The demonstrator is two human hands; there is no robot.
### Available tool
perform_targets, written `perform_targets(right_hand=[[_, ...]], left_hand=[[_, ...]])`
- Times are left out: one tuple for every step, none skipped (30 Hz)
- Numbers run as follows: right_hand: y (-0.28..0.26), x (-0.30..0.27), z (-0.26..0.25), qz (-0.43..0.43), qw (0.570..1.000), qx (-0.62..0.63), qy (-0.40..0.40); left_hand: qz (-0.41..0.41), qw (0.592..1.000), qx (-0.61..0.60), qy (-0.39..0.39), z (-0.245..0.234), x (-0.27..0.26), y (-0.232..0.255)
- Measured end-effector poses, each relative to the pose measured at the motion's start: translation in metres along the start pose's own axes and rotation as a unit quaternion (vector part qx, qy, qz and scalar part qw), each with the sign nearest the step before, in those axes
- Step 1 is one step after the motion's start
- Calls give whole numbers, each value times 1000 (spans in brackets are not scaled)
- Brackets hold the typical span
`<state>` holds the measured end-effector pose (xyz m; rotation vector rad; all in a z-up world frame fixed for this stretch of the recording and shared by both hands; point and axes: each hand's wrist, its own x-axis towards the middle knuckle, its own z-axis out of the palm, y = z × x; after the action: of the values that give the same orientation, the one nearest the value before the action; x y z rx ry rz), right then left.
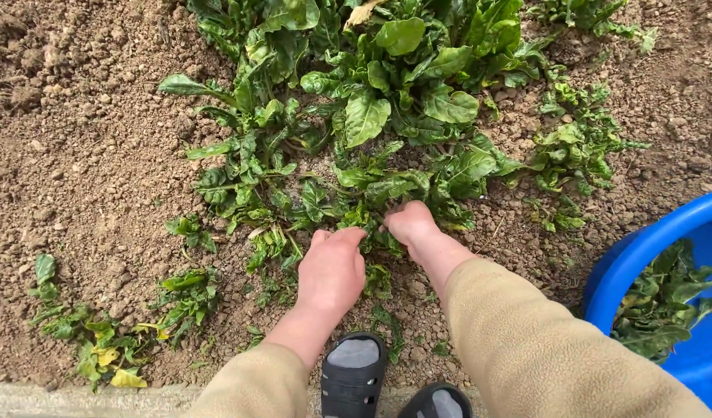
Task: The person repeatedly pulls small weeds and unwanted leaves from a garden bed by hand and places them into a blue plastic basin. The person works along the edge of the bed, removing plants one at a time and depositing them into the basin.
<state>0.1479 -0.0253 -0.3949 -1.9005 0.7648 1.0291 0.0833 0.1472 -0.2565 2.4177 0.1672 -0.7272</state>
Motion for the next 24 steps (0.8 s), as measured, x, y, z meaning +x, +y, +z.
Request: perform_targets(right_hand=[[-4,-2,1,2,1000,0,0],[-9,-5,2,-19,996,-87,4],[-15,-6,2,-41,984,-172,10],[-15,-5,-1,-41,984,-172,10],[-14,-6,-1,-59,976,-208,13],[-14,-6,-2,-78,967,-243,16],[-22,-25,-2,-77,967,-243,15],[-30,-44,-1,-67,966,-251,14],[-39,-63,-3,-57,964,-259,15],[-31,-59,-2,-56,964,-259,14],[-24,-53,-2,-63,965,-255,14],[-17,-46,-2,-70,965,-252,13],[-27,-56,-5,-70,965,-251,15],[-36,-65,-9,-68,962,-265,-4],[-44,-75,-10,-68,958,-279,-24],[-48,-81,-11,-68,958,-279,-24],[-51,-88,-15,-73,956,-285,-20],[-54,-95,-19,-78,954,-290,-16],[-57,-107,-26,-76,953,-293,-15],[-61,-120,-34,-82,951,-297,-29],[-71,-128,-41,-93,949,-298,-38],[-72,-131,-50,-97,949,-299,-34],[-72,-137,-57,-82,960,-265,-35],[-70,-142,-63,-68,970,-231,-37]], left_hand=[[0,1000,0,-2,-7,-2,4],[3,1000,-21,3,-13,-4,8],[6,999,-42,10,-21,-4,12],[7,999,-42,10,-22,-1,13],[0,999,-51,18,-23,1,13],[-7,998,-60,27,-24,3,13],[-8,998,-59,26,-27,3,14],[-21,997,-67,30,-29,4,14],[-33,996,-75,35,-32,5,16],[-33,996,-75,34,-34,3,17],[-38,995,-77,46,-36,3,17],[-42,994,-79,58,-38,4,18],[-40,994,-80,58,-40,4,21],[-51,993,-83,59,-42,4,23],[-65,992,-85,61,-44,3,23],[-65,992,-85,61,-46,3,21],[-77,991,-87,61,-46,3,21],[-89,990,-89,60,-47,3,22],[-89,990,-92,59,-48,-1,25],[-92,991,-82,60,-49,-5,30],[-91,991,-71,67,-54,-3,33],[-87,991,-72,71,-55,-2,38],[-82,991,-79,70,-55,-4,42],[-76,991,-87,68,-55,-6,46]])
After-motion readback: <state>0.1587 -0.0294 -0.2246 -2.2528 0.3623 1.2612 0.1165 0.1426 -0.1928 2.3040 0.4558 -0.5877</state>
